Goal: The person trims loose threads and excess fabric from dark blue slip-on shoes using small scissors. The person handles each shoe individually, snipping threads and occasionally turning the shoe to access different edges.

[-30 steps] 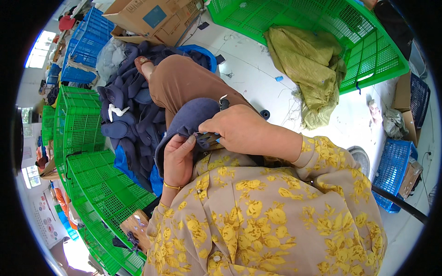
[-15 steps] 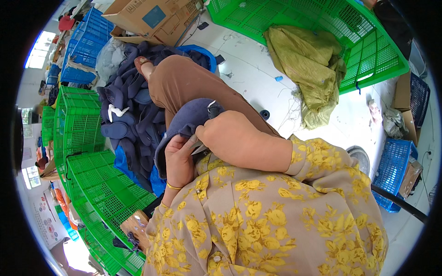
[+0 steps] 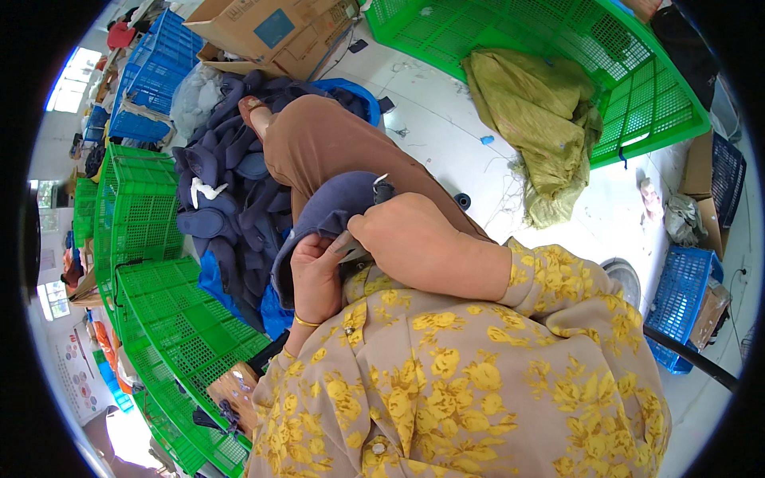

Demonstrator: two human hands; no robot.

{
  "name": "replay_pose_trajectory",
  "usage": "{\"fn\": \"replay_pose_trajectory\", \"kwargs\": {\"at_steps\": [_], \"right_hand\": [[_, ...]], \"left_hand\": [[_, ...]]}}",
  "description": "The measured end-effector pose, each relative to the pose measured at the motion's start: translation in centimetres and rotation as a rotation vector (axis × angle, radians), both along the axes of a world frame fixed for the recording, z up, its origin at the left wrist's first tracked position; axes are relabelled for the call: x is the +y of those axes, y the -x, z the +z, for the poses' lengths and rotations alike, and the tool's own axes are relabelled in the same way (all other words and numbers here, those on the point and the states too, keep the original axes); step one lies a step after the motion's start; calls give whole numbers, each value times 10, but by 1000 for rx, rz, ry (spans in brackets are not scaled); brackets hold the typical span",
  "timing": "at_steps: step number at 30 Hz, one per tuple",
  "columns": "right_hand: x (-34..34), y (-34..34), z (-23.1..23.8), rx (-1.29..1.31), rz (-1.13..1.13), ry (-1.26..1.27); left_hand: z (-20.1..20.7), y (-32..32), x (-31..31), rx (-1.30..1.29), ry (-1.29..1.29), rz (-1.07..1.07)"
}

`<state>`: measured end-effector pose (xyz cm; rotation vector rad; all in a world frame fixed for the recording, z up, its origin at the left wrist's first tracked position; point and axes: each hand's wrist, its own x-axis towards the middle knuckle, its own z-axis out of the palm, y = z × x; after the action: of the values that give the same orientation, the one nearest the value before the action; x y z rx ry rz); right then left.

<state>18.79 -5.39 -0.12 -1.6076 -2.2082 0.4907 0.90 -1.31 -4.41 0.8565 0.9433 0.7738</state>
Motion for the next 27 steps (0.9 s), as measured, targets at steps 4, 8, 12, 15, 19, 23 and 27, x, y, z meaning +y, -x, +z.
{"fn": "replay_pose_trajectory", "kwargs": {"at_steps": [4, 8, 12, 15, 19, 23, 27], "right_hand": [[7, 2, 0, -94, 15, -34], [7, 8, 2, -145, 9, -31], [12, 8, -2, -155, 43, -47], [15, 10, -1, -190, 34, 2], [23, -4, 5, -88, 51, 86], [32, -22, 13, 40, 101, 193], [34, -32, 9, 190, 183, 337]], "left_hand": [[-6, 1, -2, 42, -46, 30], [-5, 1, -2, 58, -88, 41], [-3, 3, -1, 236, -153, -45], [-6, 3, 2, 251, -185, -77], [4, 6, 6, 156, -103, -66], [14, 12, 8, 64, 17, -129], [18, 15, 6, 84, 88, -209]]}}
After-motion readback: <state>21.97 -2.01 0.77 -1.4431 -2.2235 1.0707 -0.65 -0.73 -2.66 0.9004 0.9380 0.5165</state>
